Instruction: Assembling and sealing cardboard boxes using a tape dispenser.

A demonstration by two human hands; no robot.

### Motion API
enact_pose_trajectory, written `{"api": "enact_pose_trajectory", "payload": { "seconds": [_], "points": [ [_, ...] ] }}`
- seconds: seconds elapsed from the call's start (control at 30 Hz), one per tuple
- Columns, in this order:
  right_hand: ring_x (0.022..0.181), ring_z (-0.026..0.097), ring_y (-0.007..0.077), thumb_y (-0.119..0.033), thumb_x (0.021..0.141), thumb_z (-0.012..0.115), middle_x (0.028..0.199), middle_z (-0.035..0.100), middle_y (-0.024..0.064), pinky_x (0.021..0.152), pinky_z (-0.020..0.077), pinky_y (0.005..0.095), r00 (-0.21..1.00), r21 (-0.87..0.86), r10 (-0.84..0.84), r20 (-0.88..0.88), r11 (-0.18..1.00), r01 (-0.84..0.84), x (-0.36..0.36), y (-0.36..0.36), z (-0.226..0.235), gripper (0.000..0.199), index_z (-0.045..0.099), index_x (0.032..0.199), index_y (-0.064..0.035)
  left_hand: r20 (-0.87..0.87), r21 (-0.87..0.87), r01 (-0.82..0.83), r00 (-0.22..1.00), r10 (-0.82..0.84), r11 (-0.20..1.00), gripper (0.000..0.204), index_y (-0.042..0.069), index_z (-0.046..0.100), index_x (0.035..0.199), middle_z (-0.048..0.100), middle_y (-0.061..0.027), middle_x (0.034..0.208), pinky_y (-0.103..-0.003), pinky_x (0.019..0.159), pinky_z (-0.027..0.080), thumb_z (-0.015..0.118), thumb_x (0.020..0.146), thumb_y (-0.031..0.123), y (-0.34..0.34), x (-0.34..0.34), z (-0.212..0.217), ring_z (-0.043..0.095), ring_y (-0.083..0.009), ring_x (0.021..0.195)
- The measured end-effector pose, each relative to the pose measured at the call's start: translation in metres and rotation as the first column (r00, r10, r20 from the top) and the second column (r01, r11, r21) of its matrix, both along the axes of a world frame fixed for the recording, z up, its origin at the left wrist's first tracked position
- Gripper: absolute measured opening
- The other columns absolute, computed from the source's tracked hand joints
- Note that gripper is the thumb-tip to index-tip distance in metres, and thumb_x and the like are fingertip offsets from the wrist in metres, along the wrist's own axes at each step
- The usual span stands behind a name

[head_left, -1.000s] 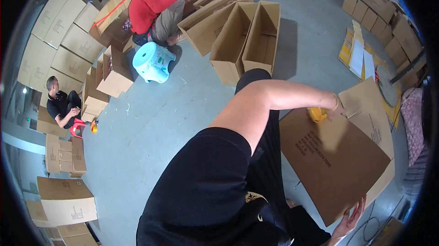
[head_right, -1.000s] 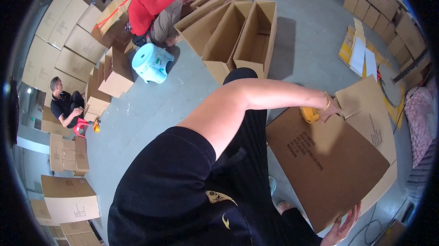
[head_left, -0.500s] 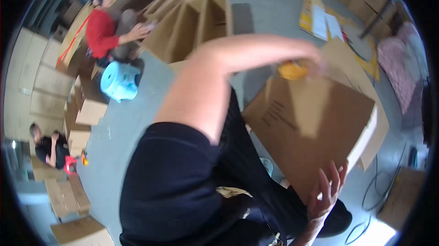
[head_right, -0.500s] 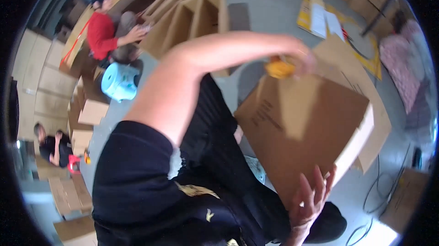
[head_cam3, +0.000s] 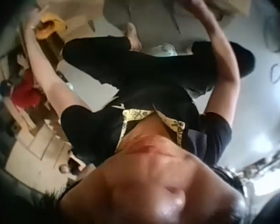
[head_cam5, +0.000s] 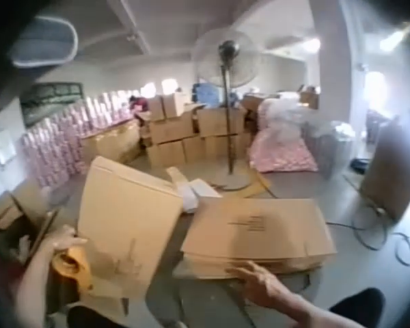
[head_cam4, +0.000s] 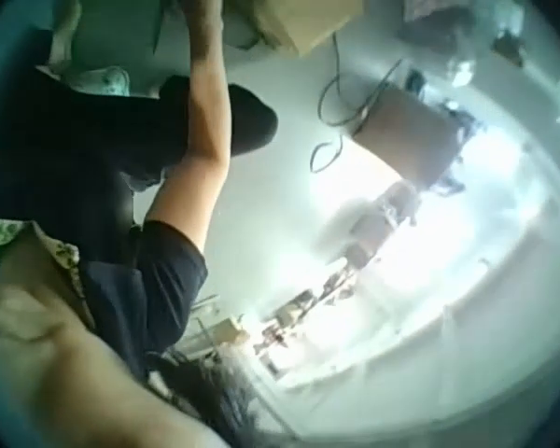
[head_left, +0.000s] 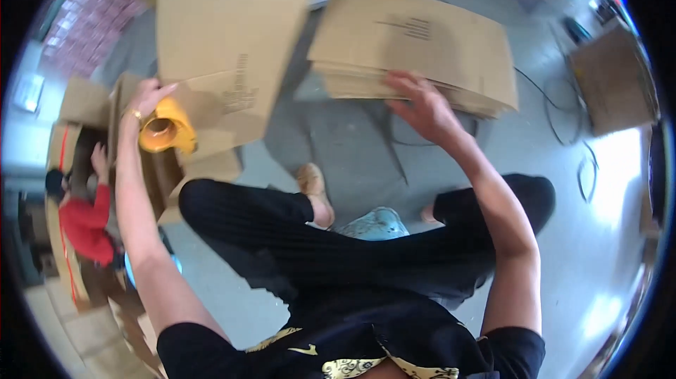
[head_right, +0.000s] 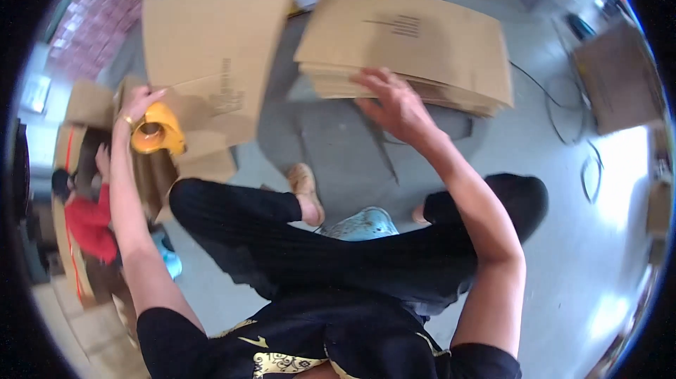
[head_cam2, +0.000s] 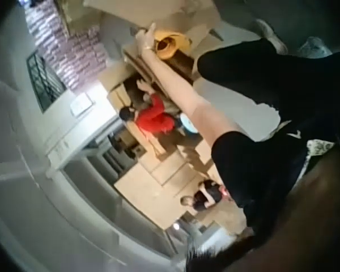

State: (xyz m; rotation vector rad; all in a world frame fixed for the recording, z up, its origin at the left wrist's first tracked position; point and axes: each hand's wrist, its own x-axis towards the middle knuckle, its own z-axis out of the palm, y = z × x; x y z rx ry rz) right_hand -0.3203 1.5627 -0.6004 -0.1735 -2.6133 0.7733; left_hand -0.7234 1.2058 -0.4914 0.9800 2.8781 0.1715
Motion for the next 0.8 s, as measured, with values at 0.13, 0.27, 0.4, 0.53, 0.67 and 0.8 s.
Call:
{"api": "enact_pose_trajectory", "payload": {
  "seconds": [0.13, 0.27, 0.4, 0.53, 0.67, 0.8],
  "points": [
    [0.109, 0.051, 0.0311, -0.028, 0.077, 0.064, 0.119, 0.052, 0.0141, 0.09, 0.0435, 0.0384, 0.945, -0.015, -0.192, 0.265, 0.979, 0.203, 0.034, 0.052, -0.116, 0.04, 0.058, 0.114, -0.0119, -0.036, 0.027, -0.124, 0.991, 0.125, 0.992, 0.041, -0.009, 0.06, 0.076, 0.06, -0.0204, 0.066, -0.038, 0.056, 0.047, 0.062, 0.077, 0.032, 0.034, -0.091, -0.065, 0.06, -0.0284, 0.057],
    [0.104, 0.054, 0.035, -0.023, 0.078, 0.064, 0.119, 0.052, 0.0142, 0.088, 0.044, 0.0403, 0.747, 0.062, -0.543, 0.383, 0.822, 0.566, 0.09, 0.145, -0.148, 0.037, 0.058, 0.112, -0.0097, 0.068, 0.082, -0.35, 0.936, 0.345, 0.933, 0.024, -0.008, 0.062, 0.078, 0.061, -0.0275, 0.073, -0.042, 0.052, 0.049, 0.052, 0.077, 0.014, 0.079, -0.139, -0.158, 0.063, -0.0383, 0.06],
    [0.108, 0.05, 0.0347, -0.028, 0.079, 0.063, 0.121, 0.051, 0.0146, 0.091, 0.042, 0.0402, 0.621, 0.174, -0.769, 0.151, 0.639, 0.749, 0.097, 0.211, -0.153, 0.042, 0.056, 0.115, -0.0097, -0.427, -0.023, -0.348, 0.851, 0.306, 0.937, 0.032, -0.006, 0.063, 0.08, 0.061, -0.0269, 0.086, -0.042, 0.069, 0.047, 0.055, 0.079, 0.025, -0.017, -0.248, -0.155, 0.061, -0.0393, 0.082],
    [0.105, 0.052, 0.0349, -0.039, 0.081, 0.059, 0.116, 0.054, 0.0165, 0.089, 0.0433, 0.0412, 0.429, 0.528, -0.896, 0.119, 0.423, 0.737, 0.178, 0.317, -0.216, 0.048, 0.054, 0.116, -0.0071, 0.071, 0.13, -0.202, 0.978, 0.194, 0.971, 0.047, 0.003, 0.065, 0.094, 0.063, -0.0205, 0.089, -0.035, 0.077, 0.049, 0.07, 0.07, 0.043, 0.054, -0.129, -0.21, 0.063, -0.029, 0.084],
    [0.101, 0.056, 0.0291, -0.037, 0.088, 0.046, 0.115, 0.057, 0.0105, 0.084, 0.0457, 0.0401, 0.486, 0.812, -0.813, 0.322, 0.501, 0.299, 0.188, 0.364, -0.25, 0.035, 0.056, 0.115, -0.0183, 0.208, 0.425, -0.093, 0.978, 0.003, 0.9, 0.034, 0.01, 0.061, 0.109, 0.065, -0.0087, 0.088, -0.032, 0.069, 0.051, 0.065, 0.077, 0.022, 0.067, -0.039, -0.275, 0.062, -0.0184, 0.077],
    [0.098, 0.055, 0.0277, -0.057, 0.086, 0.039, 0.111, 0.057, 0.0121, 0.085, 0.0424, 0.045, 0.183, 0.699, -0.961, 0.206, 0.276, 0.66, 0.169, 0.349, -0.229, 0.049, 0.059, 0.111, -0.0198, -0.375, 0.386, 0.394, 0.893, -0.248, 0.834, 0.011, 0.011, 0.054, 0.063, 0.053, -0.0084, 0.065, -0.042, 0.058, 0.042, 0.06, 0.069, 0.018, 0.079, 0.036, -0.378, 0.056, -0.0269, 0.067]
  ]
}}
